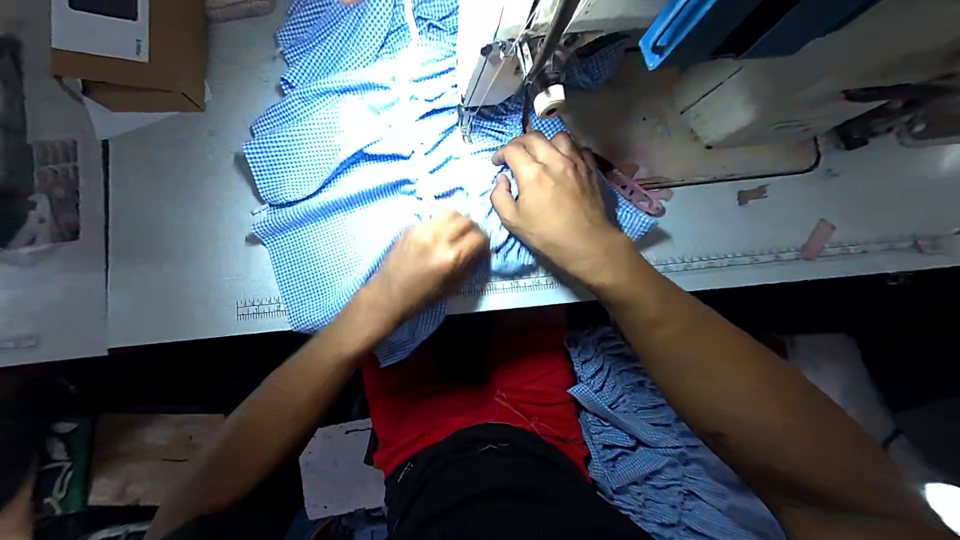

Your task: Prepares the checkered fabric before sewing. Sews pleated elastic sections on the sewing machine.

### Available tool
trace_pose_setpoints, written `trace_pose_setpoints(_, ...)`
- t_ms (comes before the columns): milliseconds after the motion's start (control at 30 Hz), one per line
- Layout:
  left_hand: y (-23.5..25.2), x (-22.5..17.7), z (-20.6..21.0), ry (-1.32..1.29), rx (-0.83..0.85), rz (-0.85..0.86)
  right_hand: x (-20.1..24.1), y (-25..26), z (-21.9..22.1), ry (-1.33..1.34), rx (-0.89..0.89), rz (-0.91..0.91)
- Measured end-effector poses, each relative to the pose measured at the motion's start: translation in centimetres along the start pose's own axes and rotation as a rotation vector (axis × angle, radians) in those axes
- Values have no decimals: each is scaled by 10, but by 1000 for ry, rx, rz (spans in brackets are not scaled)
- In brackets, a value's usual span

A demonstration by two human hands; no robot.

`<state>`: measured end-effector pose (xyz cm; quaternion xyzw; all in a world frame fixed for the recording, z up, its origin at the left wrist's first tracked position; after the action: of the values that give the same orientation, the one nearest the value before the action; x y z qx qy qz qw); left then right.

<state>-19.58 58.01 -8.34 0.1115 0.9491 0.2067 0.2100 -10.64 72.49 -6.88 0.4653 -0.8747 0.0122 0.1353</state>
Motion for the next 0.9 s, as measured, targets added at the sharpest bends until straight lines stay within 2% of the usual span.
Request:
trace_pose_setpoints(100,-27,-35,1,-114,-9,8,3,-3,-1,-44,0,-35)
trace_pose_setpoints(167,-34,-37,3,-146,-35,-13,7,-6,0,-68,2,-52)
trace_pose_setpoints(333,-27,-28,2,-87,14,-51,8,-5,1,-110,-13,-74)
trace_pose_setpoints(500,-21,-17,-1,-93,39,-38,4,-3,2,-100,-124,-181)
trace_pose_setpoints(700,-16,0,-1,-99,45,-35,2,-3,-3,-84,-37,-140)
trace_pose_setpoints(900,-5,16,-3,-78,46,1,4,0,-1,-107,-60,-194)
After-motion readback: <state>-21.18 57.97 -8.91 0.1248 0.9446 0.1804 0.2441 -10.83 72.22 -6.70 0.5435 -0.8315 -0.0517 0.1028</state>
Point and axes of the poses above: each hand's wrist, its own y-axis towards the middle knuckle, its own z-axis out of the palm, x = y × z, the point moved 4 cm from there along y, towards the middle knuckle, and after that the axes turned 2 degrees about y, right-handed, at the moved point
